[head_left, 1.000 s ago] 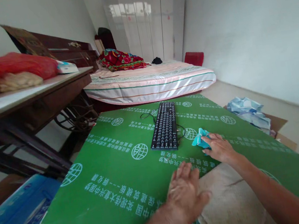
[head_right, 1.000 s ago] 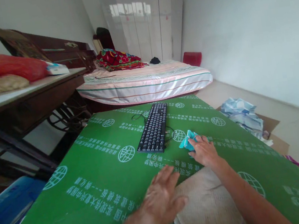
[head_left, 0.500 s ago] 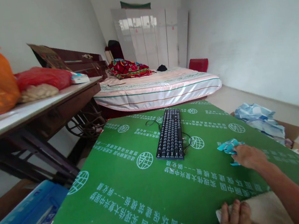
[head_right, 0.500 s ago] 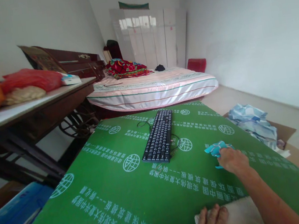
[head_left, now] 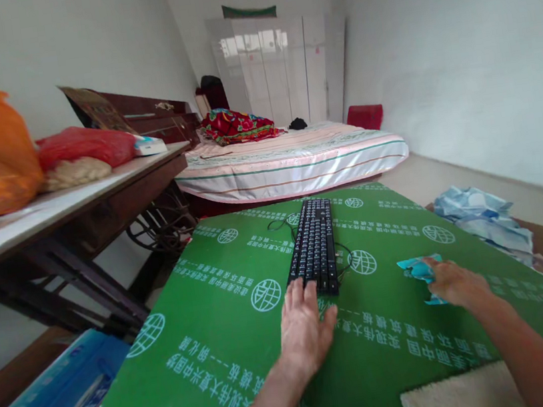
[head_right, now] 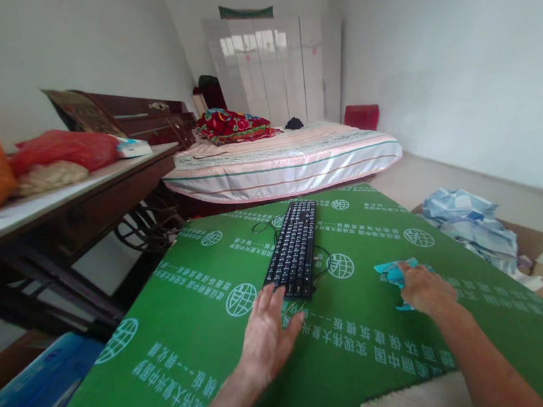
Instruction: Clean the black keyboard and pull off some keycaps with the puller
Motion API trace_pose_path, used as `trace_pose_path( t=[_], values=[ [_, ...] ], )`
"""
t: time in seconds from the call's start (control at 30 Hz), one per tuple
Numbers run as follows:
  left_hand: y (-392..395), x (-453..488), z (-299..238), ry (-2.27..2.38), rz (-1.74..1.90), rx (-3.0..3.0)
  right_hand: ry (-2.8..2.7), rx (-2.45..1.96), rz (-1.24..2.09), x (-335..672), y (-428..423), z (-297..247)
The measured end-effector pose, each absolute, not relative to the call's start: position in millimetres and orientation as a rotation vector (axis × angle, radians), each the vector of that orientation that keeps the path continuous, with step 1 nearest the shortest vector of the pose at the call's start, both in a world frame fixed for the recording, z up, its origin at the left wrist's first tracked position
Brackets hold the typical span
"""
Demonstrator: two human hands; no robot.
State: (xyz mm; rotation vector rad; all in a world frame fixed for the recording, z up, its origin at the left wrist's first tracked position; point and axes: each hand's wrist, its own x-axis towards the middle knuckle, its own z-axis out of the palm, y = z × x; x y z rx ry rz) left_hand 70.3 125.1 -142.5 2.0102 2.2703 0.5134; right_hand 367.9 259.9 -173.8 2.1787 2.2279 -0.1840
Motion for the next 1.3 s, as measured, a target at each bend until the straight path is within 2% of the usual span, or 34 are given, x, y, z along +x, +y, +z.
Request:
trace_pose_path(
  t=[0.2,0.23,0.27,0.3,0.5,0.77,0.9,1.1,1.3],
  values=[
    [194.7,58.4,-115.0,2.386,0.425,1.586,2.237,2.240,-0.188,319.8,247.8,-148.7],
    [202.2,58.0,-115.2,2.374,0.442,1.528,2.332,2.277,-0.275,306.1,245.6,-143.0],
    [208.8,56.7,-116.0,2.370,0.459,1.479,2.421,2.329,-0.512,291.0,244.1,-138.0],
    [214.7,54.5,-117.2,2.371,0.478,1.435,2.443,2.367,-0.892,275.1,243.6,-134.2],
    [239.5,29.2,-125.7,2.316,0.585,1.201,2.129,2.303,-1.720,190.9,256.1,-139.3],
    [246.9,28.4,-110.2,1.969,0.836,0.977,1.653,2.361,-2.403,186.9,275.1,-145.3],
    [242.5,40.6,-103.0,1.823,0.957,0.947,1.486,2.223,-2.718,198.9,280.3,-140.9],
    [226.5,52.3,-117.3,1.798,1.008,1.080,1.378,1.868,-3.055,216.8,289.0,-143.7],
    [191.3,60.4,-145.2,1.865,0.910,1.533,1.449,1.776,-3.068,251.2,309.5,-133.9]
  ],
)
